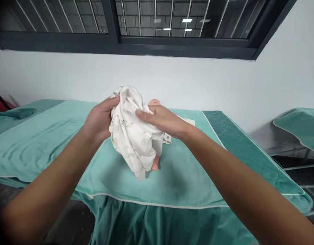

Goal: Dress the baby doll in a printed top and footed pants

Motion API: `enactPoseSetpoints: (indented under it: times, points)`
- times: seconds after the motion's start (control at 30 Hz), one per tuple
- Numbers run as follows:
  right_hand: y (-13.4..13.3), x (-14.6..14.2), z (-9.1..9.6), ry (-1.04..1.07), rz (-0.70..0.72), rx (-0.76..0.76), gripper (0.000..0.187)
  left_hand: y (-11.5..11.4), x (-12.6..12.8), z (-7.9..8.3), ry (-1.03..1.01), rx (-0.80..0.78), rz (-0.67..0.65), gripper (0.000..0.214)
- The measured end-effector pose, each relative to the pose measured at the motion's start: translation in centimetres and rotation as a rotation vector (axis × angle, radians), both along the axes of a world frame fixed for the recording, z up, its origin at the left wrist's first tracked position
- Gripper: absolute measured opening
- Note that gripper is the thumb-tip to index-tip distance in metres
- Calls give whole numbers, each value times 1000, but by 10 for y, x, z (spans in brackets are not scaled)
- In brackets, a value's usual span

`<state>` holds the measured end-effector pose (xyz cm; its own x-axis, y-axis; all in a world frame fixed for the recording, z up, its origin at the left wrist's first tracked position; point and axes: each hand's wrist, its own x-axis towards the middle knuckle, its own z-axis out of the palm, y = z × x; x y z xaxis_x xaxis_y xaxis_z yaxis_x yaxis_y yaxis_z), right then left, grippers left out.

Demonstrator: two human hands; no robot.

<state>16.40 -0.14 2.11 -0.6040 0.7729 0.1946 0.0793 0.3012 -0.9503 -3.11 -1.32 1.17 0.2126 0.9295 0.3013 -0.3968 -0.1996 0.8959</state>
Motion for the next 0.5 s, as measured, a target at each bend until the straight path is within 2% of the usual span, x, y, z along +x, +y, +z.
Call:
enactPoseSetpoints:
  times: [0.07, 0.1, 0.23, 0.37, 0.5]
  points:
    - [-2, 1, -1, -91, 54, -10, 45, 3, 4, -7, 36, -67, -51, 35]
    - [-2, 0, -1, -77, 37, -12, 44, 3, 6, -11, 54, -96, -68, 38]
    - [3, -7, -4, 202, -130, -41, 42, -4, 9, -18, 154, -139, -118, 51]
    - [10, -9, -10, 313, -187, -134, 49, -9, 4, -19, 312, -159, -271, 49]
    - [9, -5, -16, 314, -116, -204, 53, -5, 7, -22, 125, -117, -194, 43]
